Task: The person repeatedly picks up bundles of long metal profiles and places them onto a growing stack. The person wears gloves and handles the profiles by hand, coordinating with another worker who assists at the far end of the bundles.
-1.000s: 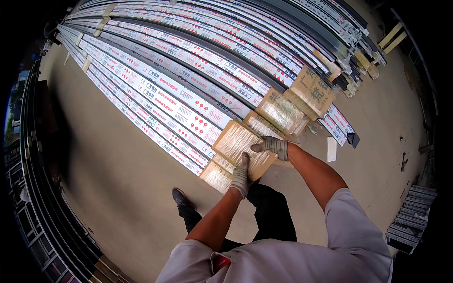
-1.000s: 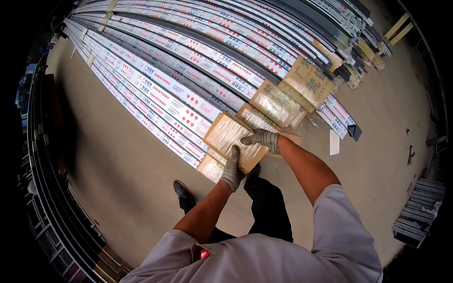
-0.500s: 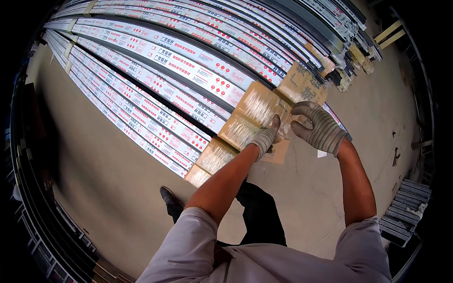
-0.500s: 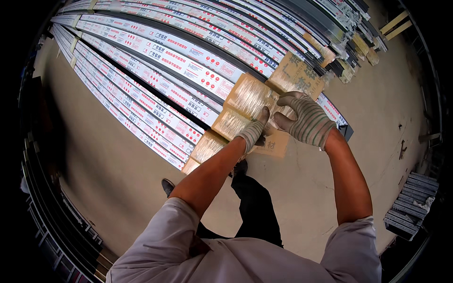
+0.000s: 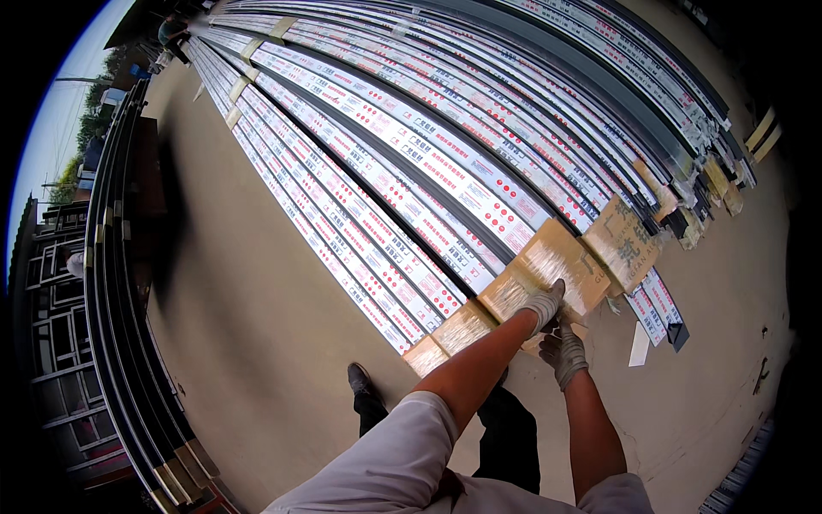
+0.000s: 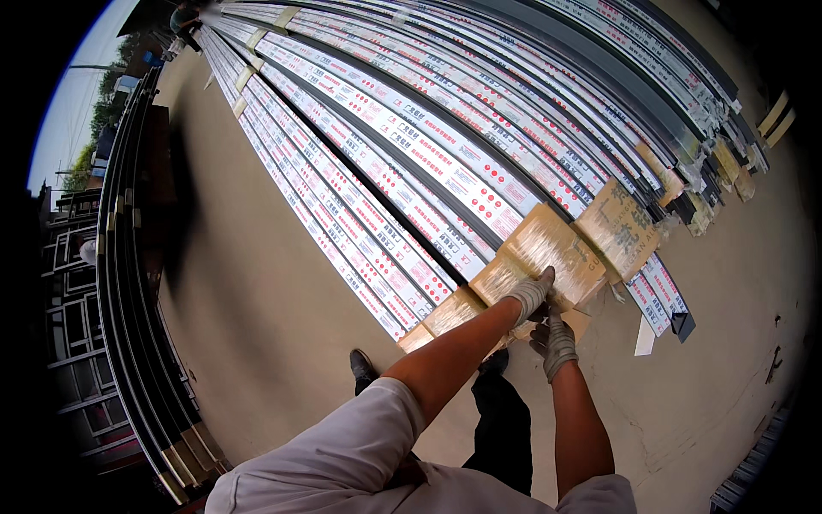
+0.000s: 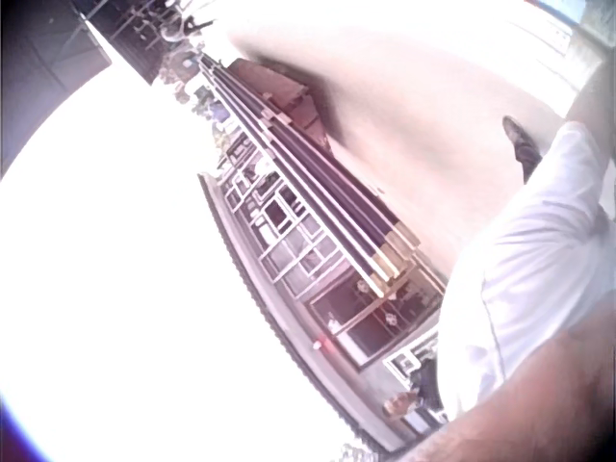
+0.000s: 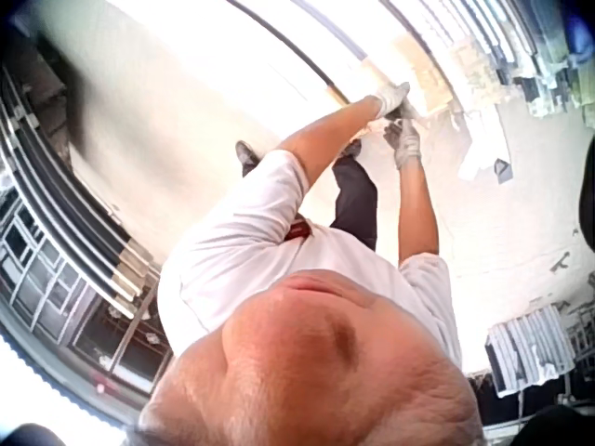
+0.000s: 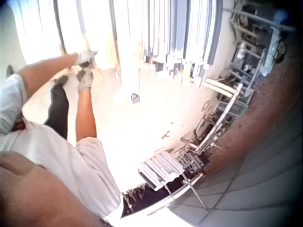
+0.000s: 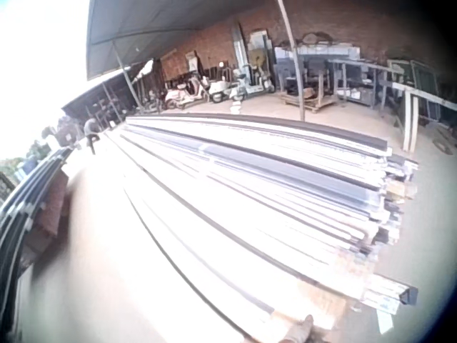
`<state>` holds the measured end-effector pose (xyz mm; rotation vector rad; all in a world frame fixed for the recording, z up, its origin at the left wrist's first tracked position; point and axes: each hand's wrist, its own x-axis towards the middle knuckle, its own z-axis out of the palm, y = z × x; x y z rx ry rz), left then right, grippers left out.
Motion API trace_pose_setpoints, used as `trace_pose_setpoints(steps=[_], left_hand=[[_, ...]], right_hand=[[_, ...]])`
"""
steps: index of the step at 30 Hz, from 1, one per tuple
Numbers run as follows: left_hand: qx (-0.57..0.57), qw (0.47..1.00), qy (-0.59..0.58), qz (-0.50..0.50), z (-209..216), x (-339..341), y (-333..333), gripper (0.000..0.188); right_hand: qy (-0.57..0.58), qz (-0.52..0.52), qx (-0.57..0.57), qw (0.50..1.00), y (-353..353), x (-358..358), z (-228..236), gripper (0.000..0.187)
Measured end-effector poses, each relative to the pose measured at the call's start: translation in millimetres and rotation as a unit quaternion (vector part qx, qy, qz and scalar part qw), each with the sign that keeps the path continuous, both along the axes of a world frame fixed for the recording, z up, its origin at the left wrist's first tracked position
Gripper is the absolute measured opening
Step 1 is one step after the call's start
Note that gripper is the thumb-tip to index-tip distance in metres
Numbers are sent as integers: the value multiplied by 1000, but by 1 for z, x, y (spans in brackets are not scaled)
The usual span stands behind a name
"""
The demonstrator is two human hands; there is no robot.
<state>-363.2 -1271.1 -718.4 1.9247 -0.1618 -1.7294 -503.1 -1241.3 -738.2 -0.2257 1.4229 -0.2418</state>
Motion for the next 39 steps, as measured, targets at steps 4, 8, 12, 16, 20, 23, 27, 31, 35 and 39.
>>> trace_pose_setpoints(steps=[4, 8, 12, 16, 20, 23, 27, 31, 35, 39], left_hand=[[-5, 990, -124, -63, -19, 40, 0, 79], [-37, 975, -209, -71, -49, 54, -6, 79], [-53, 974, -201, -85, -45, 51, -7, 79], [-12, 987, -141, -72, -5, 41, -18, 75], [-41, 963, -252, -88, -30, 55, 9, 67], [-107, 977, -163, -86, 34, 8, 50, 57], [-81, 992, -66, -74, 93, 4, 171, 49], [40, 990, -110, -75, 60, 49, 343, 53], [180, 957, -202, -105, 46, 110, 524, 60], [135, 968, -206, 55, 93, 157, 633, 57]], right_hand=[[-151, -60, 56, 985, -23, -5, -66, 61], [-9, -76, 18, 997, -23, 20, -62, 59], [24, -93, -25, 995, -24, 32, -33, 56], [77, -68, -21, 995, -33, 28, -27, 54], [66, -12, -43, 997, -31, 46, -17, 55], [98, -49, -59, 992, -28, 26, -18, 54], [94, -38, -81, 992, -21, 0, -11, 47], [117, 98, -174, 973, 27, -53, 8, 37], [181, 148, -165, 958, 105, -99, 34, 34], [198, 117, -100, 968, 211, -92, 52, 27]])
